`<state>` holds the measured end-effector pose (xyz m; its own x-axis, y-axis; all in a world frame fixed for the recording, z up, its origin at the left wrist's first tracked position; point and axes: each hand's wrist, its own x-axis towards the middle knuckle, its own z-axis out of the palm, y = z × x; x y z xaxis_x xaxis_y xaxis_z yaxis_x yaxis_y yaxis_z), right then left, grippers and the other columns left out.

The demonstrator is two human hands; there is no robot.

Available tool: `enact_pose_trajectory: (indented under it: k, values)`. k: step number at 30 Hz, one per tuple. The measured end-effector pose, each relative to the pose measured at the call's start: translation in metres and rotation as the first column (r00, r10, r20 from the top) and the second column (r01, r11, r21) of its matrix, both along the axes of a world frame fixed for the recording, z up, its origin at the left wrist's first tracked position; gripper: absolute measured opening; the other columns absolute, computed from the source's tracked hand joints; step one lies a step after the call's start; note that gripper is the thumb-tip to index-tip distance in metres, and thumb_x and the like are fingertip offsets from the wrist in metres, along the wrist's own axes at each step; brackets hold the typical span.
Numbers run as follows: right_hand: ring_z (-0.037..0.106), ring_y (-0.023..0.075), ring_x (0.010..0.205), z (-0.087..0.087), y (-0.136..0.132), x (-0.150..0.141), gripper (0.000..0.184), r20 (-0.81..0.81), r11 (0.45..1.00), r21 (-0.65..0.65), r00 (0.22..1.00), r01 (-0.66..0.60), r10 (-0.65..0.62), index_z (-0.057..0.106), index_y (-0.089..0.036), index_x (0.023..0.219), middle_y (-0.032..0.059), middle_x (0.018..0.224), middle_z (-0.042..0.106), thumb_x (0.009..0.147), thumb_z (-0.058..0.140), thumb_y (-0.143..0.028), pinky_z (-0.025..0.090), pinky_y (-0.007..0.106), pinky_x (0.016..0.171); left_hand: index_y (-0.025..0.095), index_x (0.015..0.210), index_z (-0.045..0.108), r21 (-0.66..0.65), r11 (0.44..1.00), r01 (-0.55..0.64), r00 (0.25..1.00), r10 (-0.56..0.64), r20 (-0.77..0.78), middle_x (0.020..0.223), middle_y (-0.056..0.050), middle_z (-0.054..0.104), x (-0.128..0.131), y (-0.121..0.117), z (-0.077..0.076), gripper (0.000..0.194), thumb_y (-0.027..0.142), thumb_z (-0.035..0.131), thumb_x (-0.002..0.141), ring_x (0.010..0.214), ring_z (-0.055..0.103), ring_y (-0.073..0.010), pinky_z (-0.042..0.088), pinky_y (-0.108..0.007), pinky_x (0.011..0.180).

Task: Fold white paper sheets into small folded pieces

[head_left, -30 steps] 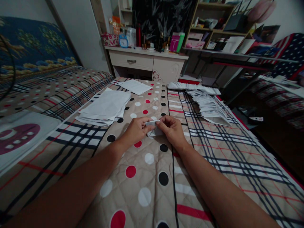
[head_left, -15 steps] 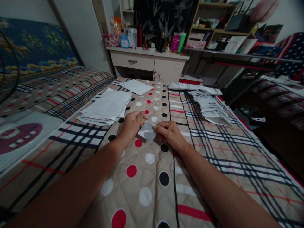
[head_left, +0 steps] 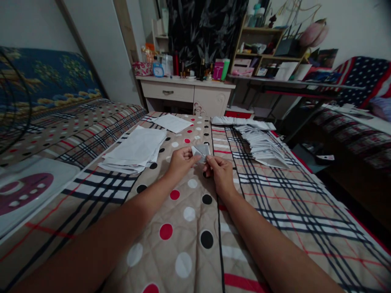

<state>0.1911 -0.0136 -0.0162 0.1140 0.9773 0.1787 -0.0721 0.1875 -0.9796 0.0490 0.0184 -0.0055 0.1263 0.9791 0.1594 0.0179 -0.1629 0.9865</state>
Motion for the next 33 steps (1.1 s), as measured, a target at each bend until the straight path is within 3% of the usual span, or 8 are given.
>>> enact_pose_trajectory:
  k: [4,6,8,12,18,22,28,33]
  values:
    - [0.050,0.0120,0.050,-0.007,0.007,0.006,0.030,0.131,0.997,0.008,0.989,0.071,-0.072,0.063,-0.016,0.064,-0.0002,0.056,0.058,0.082,0.061,-0.041,0.037,0.024,0.050,0.016,0.061,0.057,0.207,0.976,-0.065,0.956,0.120,-0.267,0.056,0.003,0.051,0.011,0.018,-0.002,0.018,0.026,0.067,0.072,0.054,0.047,-0.0107,0.033,-0.023,0.051]
    - [0.056,0.0143,0.062,-0.010,0.011,0.010,0.022,0.231,0.982,0.106,0.956,0.158,-0.179,0.070,-0.016,0.084,0.0017,0.071,0.064,0.078,0.066,-0.036,0.042,0.026,0.059,0.015,0.060,0.057,0.295,0.955,-0.014,0.909,0.134,-0.394,0.057,0.003,0.051,0.010,0.020,-0.005,0.016,0.019,0.064,0.073,0.056,0.048,-0.0115,0.034,-0.024,0.055]
    - [0.058,0.0163,0.073,-0.010,0.013,0.014,0.030,0.326,0.951,0.220,0.903,0.218,-0.282,0.070,-0.018,0.101,0.0035,0.085,0.068,0.076,0.070,-0.034,0.045,0.028,0.069,0.015,0.061,0.059,0.382,0.919,0.097,0.833,0.135,-0.536,0.063,0.001,0.056,0.007,0.017,-0.005,0.014,0.015,0.063,0.075,0.063,0.052,-0.0135,0.037,-0.026,0.061]
    - [0.057,0.0181,0.078,-0.006,0.011,0.018,0.012,0.451,0.933,0.323,0.841,0.158,-0.299,0.072,-0.021,0.084,0.0030,0.082,0.068,0.081,0.066,-0.031,0.044,0.031,0.074,0.017,0.070,0.063,0.464,0.860,0.211,0.668,0.220,-0.711,0.076,-0.004,0.065,0.004,0.004,0.003,0.013,0.019,0.061,0.083,0.074,0.059,-0.0175,0.040,-0.028,0.066]
    - [0.056,0.0166,0.070,0.004,0.003,0.016,0.016,0.473,0.909,0.388,0.813,0.154,-0.340,0.069,-0.022,0.082,0.0023,0.079,0.066,0.088,0.060,-0.033,0.042,0.030,0.067,0.020,0.084,0.064,0.542,0.784,0.302,0.456,0.381,-0.805,0.086,-0.005,0.066,0.005,-0.008,0.019,0.017,0.017,0.048,0.090,0.076,0.061,-0.0196,0.035,-0.030,0.060]
    - [0.056,0.0163,0.067,0.004,0.000,0.014,0.013,0.511,0.909,0.386,0.785,0.155,-0.351,0.066,-0.022,0.078,0.0018,0.076,0.065,0.086,0.059,-0.029,0.042,0.030,0.065,0.019,0.082,0.065,0.560,0.776,0.292,0.477,0.389,-0.788,0.082,-0.006,0.067,0.006,-0.009,0.018,0.024,0.021,0.045,0.094,0.075,0.061,-0.0194,0.038,-0.031,0.063]
    - [0.058,0.0162,0.068,0.003,-0.001,0.012,0.009,0.508,0.901,0.410,0.786,0.139,-0.352,0.065,-0.023,0.088,0.0012,0.083,0.067,0.083,0.058,-0.024,0.044,0.029,0.066,0.018,0.090,0.067,0.644,0.743,0.184,0.676,0.380,-0.631,0.088,-0.006,0.070,0.011,-0.012,0.012,0.019,0.024,0.050,0.093,0.083,0.064,-0.0187,0.044,-0.029,0.074]
    - [0.056,0.0151,0.063,0.004,-0.002,0.011,0.005,0.524,0.903,0.407,0.775,0.135,-0.352,0.063,-0.022,0.081,0.0006,0.079,0.066,0.079,0.059,-0.022,0.042,0.029,0.064,0.018,0.082,0.065,0.665,0.733,0.143,0.697,0.403,-0.594,0.082,-0.005,0.068,0.010,-0.014,0.012,0.011,0.021,0.055,0.085,0.076,0.062,-0.0180,0.044,-0.029,0.070]
